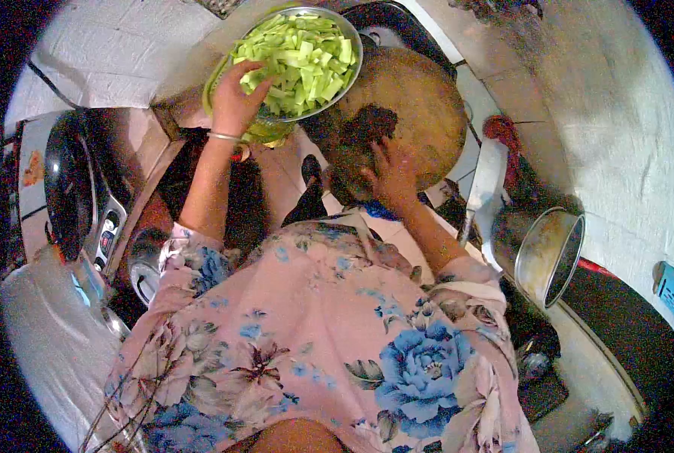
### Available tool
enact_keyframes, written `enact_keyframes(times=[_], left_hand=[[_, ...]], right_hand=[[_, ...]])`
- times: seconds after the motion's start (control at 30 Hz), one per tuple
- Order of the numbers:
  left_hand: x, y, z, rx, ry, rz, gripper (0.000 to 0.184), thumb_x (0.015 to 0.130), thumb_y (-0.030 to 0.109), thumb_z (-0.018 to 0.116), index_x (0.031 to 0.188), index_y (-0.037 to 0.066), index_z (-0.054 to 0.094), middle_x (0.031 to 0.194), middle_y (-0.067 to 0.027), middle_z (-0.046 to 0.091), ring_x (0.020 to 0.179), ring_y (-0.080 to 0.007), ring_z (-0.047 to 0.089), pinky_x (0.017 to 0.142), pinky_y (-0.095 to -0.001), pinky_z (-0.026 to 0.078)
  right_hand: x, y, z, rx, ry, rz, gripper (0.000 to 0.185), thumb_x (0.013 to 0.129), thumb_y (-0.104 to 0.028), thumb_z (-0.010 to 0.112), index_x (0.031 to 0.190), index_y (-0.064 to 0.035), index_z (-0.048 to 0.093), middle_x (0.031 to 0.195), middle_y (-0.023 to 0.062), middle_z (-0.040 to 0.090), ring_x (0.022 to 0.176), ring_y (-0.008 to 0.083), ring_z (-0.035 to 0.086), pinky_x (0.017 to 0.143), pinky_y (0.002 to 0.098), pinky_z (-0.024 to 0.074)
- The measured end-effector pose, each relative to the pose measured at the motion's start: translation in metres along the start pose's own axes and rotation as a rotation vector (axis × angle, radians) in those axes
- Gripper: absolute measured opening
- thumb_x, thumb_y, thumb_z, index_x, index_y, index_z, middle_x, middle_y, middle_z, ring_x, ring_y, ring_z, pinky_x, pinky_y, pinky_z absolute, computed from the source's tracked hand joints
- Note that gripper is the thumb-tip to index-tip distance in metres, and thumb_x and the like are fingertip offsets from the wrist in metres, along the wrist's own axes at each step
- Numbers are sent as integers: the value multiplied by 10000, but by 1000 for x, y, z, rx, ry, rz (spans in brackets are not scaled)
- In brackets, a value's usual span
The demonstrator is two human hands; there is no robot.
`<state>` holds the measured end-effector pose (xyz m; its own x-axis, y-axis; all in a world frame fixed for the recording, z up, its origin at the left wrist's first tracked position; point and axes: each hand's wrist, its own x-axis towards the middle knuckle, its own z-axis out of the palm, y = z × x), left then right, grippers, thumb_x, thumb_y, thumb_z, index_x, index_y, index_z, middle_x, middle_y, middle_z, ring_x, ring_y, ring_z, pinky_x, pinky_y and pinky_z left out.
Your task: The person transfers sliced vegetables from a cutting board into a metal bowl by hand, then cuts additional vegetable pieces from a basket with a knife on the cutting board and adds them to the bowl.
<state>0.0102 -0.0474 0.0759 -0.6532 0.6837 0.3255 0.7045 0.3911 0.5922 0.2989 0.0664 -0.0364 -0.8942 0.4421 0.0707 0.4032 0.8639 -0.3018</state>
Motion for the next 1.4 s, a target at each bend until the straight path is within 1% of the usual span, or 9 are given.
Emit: enact_keyframes(times=[0.17,0.3,0.37,0.67,0.73,0.97,1.13,1.27,1.4], left_hand=[[-36,-22,18,57,224,-285,459,660,99,643,1067,-23,468,1035,-194,503,973,-313,486,853,-366,393],[-51,-40,26,-579,401,-763,514,715,25,577,1169,-37,344,1008,-136,496,929,-227,503,779,-328,441],[-48,-27,16,-998,273,-1033,427,741,-12,513,1142,-39,367,998,-149,497,904,-238,513,754,-367,460],[-21,-51,26,-1291,-49,-1349,324,729,-81,409,1049,-34,415,1059,-155,475,984,-317,495,815,-480,459],[-22,-66,33,-1336,-68,-1350,340,712,-91,402,1046,-31,416,1061,-155,477,991,-318,494,823,-491,456],[-24,-77,38,-1439,-18,-1297,415,640,-109,411,1043,-15,427,1028,-148,501,933,-324,517,786,-506,469],[-25,-79,29,-1451,-98,-1222,447,605,-96,439,1044,-17,440,1019,-151,509,899,-330,526,782,-487,472],[-19,-54,8,-1456,-199,-1187,497,582,-89,442,1075,-30,435,1036,-150,511,915,-327,527,794,-481,463],[-20,-39,2,-1506,-209,-1164,465,551,-55,469,1015,-37,473,960,-143,558,854,-305,558,789,-402,474]], right_hand=[[-11,-14,14,-6,46,119,485,816,-383,497,1215,-118,421,1230,121,388,1092,307,399,871,467,298],[-11,-10,19,24,65,142,371,785,-346,540,1048,-85,522,1104,150,473,1008,337,444,869,473,309],[-11,-6,19,66,15,141,356,781,-340,545,1012,-70,543,1093,174,494,1014,361,452,892,503,305],[-8,-3,11,78,-71,4,241,781,-293,540,827,-60,587,720,133,576,694,302,565,621,438,457],[-10,0,16,81,145,-83,163,705,-180,623,619,-92,516,593,97,496,547,282,516,463,370,423],[-1,19,16,169,79,47,195,710,-222,621,644,-62,532,625,143,541,613,304,553,529,380,447],[82,4,-62,537,429,703,247,762,-259,566,723,-16,553,636,148,536,613,254,537,586,352,415],[158,-45,-130,946,527,486,263,794,-261,542,835,-4,578,723,147,604,645,242,582,619,328,461],[219,-77,-120,784,392,126,287,749,-311,618,837,-38,611,782,136,603,717,261,586,650,328,455]])
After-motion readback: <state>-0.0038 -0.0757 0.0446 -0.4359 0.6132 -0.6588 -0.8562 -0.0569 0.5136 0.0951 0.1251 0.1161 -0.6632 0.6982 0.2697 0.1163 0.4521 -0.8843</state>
